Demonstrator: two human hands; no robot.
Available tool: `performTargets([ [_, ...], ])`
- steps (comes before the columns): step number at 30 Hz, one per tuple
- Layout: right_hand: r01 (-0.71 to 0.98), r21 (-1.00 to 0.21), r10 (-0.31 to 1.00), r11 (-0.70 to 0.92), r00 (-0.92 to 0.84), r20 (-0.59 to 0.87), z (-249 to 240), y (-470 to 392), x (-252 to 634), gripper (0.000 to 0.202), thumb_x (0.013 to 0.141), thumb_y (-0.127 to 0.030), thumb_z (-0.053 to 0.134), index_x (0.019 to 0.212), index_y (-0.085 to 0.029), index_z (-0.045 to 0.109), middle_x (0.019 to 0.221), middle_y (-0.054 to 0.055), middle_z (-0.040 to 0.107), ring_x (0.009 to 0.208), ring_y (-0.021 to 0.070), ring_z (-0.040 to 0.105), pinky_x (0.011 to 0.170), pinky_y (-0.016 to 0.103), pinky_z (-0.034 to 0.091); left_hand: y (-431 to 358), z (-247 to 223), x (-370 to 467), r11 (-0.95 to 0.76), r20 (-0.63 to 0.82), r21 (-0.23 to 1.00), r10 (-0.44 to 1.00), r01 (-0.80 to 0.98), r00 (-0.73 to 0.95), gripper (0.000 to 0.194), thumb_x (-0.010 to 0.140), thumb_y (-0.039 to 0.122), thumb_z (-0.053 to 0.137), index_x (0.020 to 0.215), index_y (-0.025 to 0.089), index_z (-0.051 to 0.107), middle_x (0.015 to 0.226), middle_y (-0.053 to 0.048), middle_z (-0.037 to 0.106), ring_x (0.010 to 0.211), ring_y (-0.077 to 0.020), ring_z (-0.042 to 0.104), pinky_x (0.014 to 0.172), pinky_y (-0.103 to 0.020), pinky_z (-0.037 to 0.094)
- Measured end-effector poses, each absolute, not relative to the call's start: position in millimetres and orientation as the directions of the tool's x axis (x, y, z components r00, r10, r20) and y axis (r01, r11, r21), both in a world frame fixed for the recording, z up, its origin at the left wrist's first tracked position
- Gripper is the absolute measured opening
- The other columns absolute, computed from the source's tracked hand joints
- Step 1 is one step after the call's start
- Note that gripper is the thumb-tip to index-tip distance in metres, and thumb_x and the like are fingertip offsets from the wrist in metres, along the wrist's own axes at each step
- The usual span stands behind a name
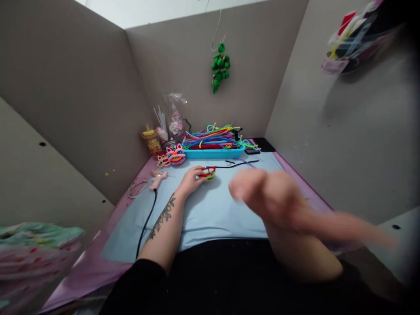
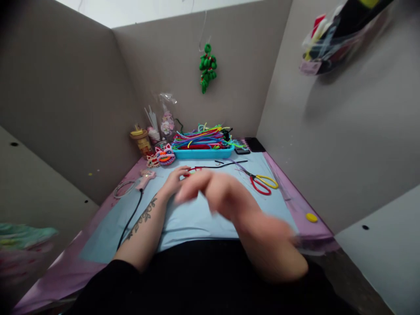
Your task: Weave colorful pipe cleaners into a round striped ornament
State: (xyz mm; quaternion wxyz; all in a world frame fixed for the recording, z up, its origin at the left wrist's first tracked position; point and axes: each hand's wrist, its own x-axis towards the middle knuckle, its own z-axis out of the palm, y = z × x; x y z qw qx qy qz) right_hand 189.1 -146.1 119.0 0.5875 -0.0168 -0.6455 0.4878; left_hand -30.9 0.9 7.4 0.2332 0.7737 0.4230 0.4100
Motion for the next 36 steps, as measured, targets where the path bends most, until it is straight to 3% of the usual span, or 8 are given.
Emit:
performTargets([
  [4,-0.172,-0.835,0.835,0.523,-0.094,0.542,64,-35,171,0.038,0.076,-0.06,0.055,0.087,-0.023,0.055,0.105,0.006,0.058,0.097,0.0216,0.053,0.092,0.041,0.041,3,11,-29,-0.179,0.185,0.98,0.981,-0.09,0.064,0.03,0.077,0.039,0.063,0.095,0.015,0.064,0.087,-0.006,0.067,0.08,-0.0197,0.063,0.075,-0.036,0.051],
  [6,-0.048,-0.915,0.914,0.401,-0.045,0.403,34,-5,164,0.041,0.073,-0.055,0.06,0.097,-0.023,0.054,0.105,0.007,0.057,0.095,0.0215,0.053,0.09,0.042,0.041,4,12,-29,-0.003,0.056,0.931,0.989,-0.366,0.135,0.034,0.078,0.038,0.063,0.105,0.017,0.061,0.095,-0.006,0.067,0.081,-0.0188,0.064,0.074,-0.034,0.052],
  [10,-0.113,-0.952,0.935,0.283,-0.187,0.3,-3,7,153,0.059,0.065,-0.045,0.07,0.115,-0.024,0.047,0.12,0.009,0.052,0.095,0.0203,0.055,0.083,0.038,0.046,4,16,-28,0.175,-0.066,0.786,0.977,-0.593,0.201,0.027,0.084,0.032,0.056,0.104,0.015,0.061,0.099,-0.007,0.068,0.086,-0.0185,0.065,0.077,-0.032,0.052],
  [15,-0.273,-0.949,0.941,0.16,-0.248,0.23,-5,3,149,0.058,0.062,-0.037,0.073,0.113,-0.025,0.049,0.108,0.006,0.06,0.084,0.0172,0.059,0.069,0.029,0.048,2,14,-23,0.223,-0.072,0.773,0.961,-0.594,0.267,0.028,0.086,0.032,0.052,0.105,0.014,0.061,0.101,-0.009,0.068,0.088,-0.019,0.064,0.078,-0.033,0.052],
  [20,-0.429,-0.902,0.947,0.05,-0.267,0.18,-3,6,154,0.054,0.058,-0.03,0.074,0.107,-0.025,0.051,0.092,0.002,0.065,0.073,0.0147,0.06,0.06,0.024,0.044,3,9,-21,0.104,0.025,0.844,0.973,-0.527,0.231,0.026,0.078,0.028,0.065,0.101,0.015,0.061,0.096,-0.006,0.067,0.075,-0.0134,0.063,0.066,-0.024,0.05],
  [26,-0.398,-0.917,0.929,0.038,-0.323,0.179,-10,9,151,0.056,0.053,-0.018,0.07,0.106,-0.022,0.054,0.092,0.004,0.066,0.079,0.0181,0.062,0.063,0.027,0.046,-1,15,-25,0.025,0.109,0.851,0.969,-0.525,0.223,0.042,0.066,0.025,0.076,0.103,0.017,0.058,0.094,-0.005,0.067,0.074,-0.0137,0.063,0.062,-0.022,0.048],
  [32,-0.143,-0.936,0.924,0.322,-0.169,0.344,-16,10,152,0.054,0.07,-0.034,0.063,0.12,-0.025,0.046,0.127,0.009,0.05,0.097,0.0203,0.058,0.078,0.035,0.049,0,16,-22,0.016,0.121,0.842,0.969,-0.539,0.217,0.047,0.063,0.015,0.077,0.105,0.016,0.057,0.096,-0.006,0.067,0.079,-0.0148,0.064,0.069,-0.024,0.05],
  [36,0.142,-0.798,0.802,0.586,-0.242,0.546,-16,4,152,0.073,0.066,-0.035,0.07,0.132,-0.028,0.038,0.141,0.009,0.034,0.123,0.0265,0.042,0.093,0.041,0.043,-1,15,-21,0.064,0.111,0.844,0.951,-0.533,0.29,0.046,0.064,0.013,0.075,0.106,0.015,0.056,0.101,-0.007,0.065,0.083,-0.0153,0.065,0.074,-0.025,0.051],
])
